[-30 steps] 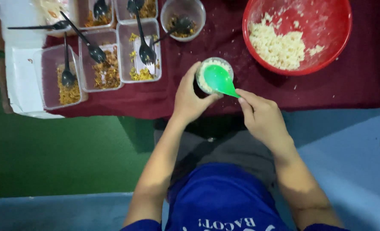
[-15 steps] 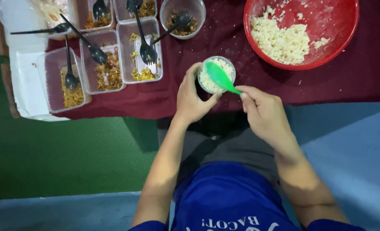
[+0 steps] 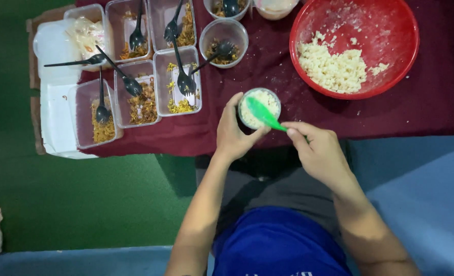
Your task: Filling a small plastic cup with white granular food material from a large bowl using a spoon
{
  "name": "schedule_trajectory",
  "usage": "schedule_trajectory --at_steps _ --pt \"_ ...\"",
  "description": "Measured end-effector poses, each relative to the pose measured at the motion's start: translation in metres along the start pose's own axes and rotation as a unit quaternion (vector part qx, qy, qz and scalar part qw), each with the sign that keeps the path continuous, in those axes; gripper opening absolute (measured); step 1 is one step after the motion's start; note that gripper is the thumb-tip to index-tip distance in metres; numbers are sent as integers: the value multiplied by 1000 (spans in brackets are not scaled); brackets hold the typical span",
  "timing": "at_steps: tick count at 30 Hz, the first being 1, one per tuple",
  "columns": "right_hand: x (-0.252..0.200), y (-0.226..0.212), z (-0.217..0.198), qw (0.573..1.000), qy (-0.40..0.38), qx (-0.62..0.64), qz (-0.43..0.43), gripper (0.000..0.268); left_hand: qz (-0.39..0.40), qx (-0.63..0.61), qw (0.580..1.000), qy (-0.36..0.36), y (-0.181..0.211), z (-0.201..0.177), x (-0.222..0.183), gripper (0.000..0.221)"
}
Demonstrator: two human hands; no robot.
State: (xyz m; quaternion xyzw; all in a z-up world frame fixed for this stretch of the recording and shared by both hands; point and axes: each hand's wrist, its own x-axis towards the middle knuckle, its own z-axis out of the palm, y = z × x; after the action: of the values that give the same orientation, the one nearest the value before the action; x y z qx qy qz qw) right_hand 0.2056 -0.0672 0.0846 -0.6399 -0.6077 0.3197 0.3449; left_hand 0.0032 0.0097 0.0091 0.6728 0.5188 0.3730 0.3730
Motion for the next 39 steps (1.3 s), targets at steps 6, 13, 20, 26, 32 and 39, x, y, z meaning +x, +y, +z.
schedule_trajectory --at_steps 6,13,20,26,32,39 --pt "-5 10 9 1000 -14 10 19 25 36 21 999 12 -7 5 -5 100" --pt "-2 18 24 996 30 -33 -82 22 26 25 999 1 2 -1 -3 103" --pt "-4 3 11 998 43 11 -49 23 45 21 999 7 0 2 -4 101" --pt "-6 1 9 999 -21 46 12 24 13 5 1000 10 -11 4 -5 104" --pt "1 1 11 999 -23 38 0 25 16 9 1000 8 -6 2 -1 107" --pt "1 -1 8 1000 -9 -3 -23 23 26 1 1000 -1 -13 1 -3 108"
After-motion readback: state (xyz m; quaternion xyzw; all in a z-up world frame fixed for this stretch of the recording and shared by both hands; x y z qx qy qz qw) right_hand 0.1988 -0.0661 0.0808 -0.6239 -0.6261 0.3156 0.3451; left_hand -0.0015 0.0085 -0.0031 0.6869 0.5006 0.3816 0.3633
